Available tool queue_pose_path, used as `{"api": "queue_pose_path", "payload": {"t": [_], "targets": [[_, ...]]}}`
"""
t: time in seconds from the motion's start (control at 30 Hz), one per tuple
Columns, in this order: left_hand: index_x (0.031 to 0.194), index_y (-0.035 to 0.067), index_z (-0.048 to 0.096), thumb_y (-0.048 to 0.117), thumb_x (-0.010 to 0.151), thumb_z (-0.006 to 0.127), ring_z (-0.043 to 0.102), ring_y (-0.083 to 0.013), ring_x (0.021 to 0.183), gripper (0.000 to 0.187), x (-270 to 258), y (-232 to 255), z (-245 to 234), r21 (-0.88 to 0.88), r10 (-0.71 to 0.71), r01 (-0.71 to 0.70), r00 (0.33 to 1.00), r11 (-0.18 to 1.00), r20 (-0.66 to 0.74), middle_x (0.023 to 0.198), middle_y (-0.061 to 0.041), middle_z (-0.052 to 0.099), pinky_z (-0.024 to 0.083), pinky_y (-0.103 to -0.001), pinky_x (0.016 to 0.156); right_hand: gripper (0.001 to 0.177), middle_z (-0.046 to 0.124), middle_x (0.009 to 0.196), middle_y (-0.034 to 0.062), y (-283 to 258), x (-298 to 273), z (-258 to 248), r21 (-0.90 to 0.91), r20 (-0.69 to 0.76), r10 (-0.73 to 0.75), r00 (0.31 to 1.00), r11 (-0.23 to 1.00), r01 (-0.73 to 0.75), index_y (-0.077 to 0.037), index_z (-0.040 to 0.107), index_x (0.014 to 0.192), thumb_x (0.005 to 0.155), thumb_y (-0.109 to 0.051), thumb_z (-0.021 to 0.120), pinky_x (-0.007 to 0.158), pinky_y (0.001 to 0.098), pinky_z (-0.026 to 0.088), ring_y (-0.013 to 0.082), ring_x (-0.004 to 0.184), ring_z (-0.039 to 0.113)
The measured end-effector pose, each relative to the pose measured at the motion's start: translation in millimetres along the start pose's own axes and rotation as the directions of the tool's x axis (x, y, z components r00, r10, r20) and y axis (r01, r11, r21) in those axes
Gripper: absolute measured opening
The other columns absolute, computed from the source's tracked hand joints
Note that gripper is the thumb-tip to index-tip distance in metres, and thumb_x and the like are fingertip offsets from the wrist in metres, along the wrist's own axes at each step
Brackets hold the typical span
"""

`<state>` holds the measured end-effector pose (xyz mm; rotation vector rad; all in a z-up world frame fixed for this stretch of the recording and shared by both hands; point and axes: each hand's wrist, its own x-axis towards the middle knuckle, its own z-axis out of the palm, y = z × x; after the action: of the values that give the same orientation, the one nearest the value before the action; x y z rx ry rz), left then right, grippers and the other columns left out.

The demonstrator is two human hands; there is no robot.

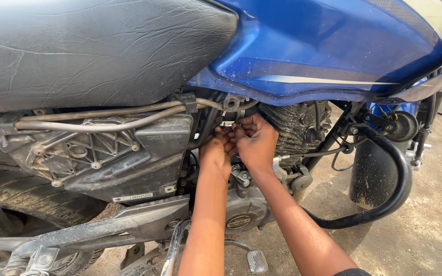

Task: Removing a side fairing panel and adjusting internal components on a motorcycle.

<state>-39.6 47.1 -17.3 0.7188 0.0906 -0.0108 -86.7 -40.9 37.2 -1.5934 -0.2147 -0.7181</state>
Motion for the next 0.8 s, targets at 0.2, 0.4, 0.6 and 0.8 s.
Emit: {"api": "queue_pose_path", "payload": {"t": [0.2, 0.4, 0.6, 0.8], "targets": [[0.115, -0.005, 0.064, 0.022, 0.108, 0.041, 0.076, -0.0240, 0.089, 0.036, -50, 10, 16, 0.252, 0.205, -0.173, 0.973, 0.952, -0.108, 0.102, -0.017, 0.075, 0.061, -0.033, 0.070, 0.006, 0.075, 0.079, 0.0094, 2, 0, -1, 0.000, -0.002, -0.005, 1.000, 1.000, 0.005, 0.004, 0.065, 0.087, 0.089, 0.007, 0.069, 0.062, 0.0262, 0.063, 0.0131, 0.069, 0.076], [0.110, -0.005, 0.057, 0.022, 0.108, 0.039, 0.078, -0.0258, 0.075, 0.032, -50, 10, 9, 0.250, 0.275, -0.227, 0.945, 0.941, -0.177, 0.092, -0.022, 0.077, 0.057, -0.029, 0.053, 0.006, 0.075, 0.078, 0.0096, 1, 0, -1, 0.009, -0.002, 0.000, 1.000, 1.000, 0.000, 0.003, 0.065, 0.087, 0.090, 0.005, 0.069, 0.056, 0.0265, 0.061, 0.0134, 0.066, 0.076], [0.094, -0.002, 0.060, 0.025, 0.109, 0.046, 0.068, -0.0195, 0.058, 0.034, -40, 9, -1, 0.250, 0.250, -0.206, 0.955, 0.946, -0.157, 0.074, -0.015, 0.070, 0.047, -0.026, 0.044, 0.005, 0.075, 0.078, 0.0093, -4, -1, -1, -0.008, 0.007, -0.004, 1.000, 1.000, 0.004, 0.003, 0.065, 0.087, 0.091, 0.004, 0.070, 0.054, 0.0256, 0.061, 0.0128, 0.066, 0.076], [0.088, 0.005, 0.056, 0.031, 0.108, 0.048, 0.046, -0.0130, 0.039, 0.034, -35, 14, -1, 0.267, 0.201, -0.139, 0.954, 0.954, -0.221, 0.055, -0.002, 0.048, 0.029, -0.026, 0.035, 0.006, 0.074, 0.079, 0.0090, 1, -1, 1, 0.011, 0.016, 0.001, 1.000, 1.000, -0.001, 0.003, 0.065, 0.087, 0.090, 0.004, 0.070, 0.053, 0.0253, 0.062, 0.0131, 0.067, 0.076]]}}
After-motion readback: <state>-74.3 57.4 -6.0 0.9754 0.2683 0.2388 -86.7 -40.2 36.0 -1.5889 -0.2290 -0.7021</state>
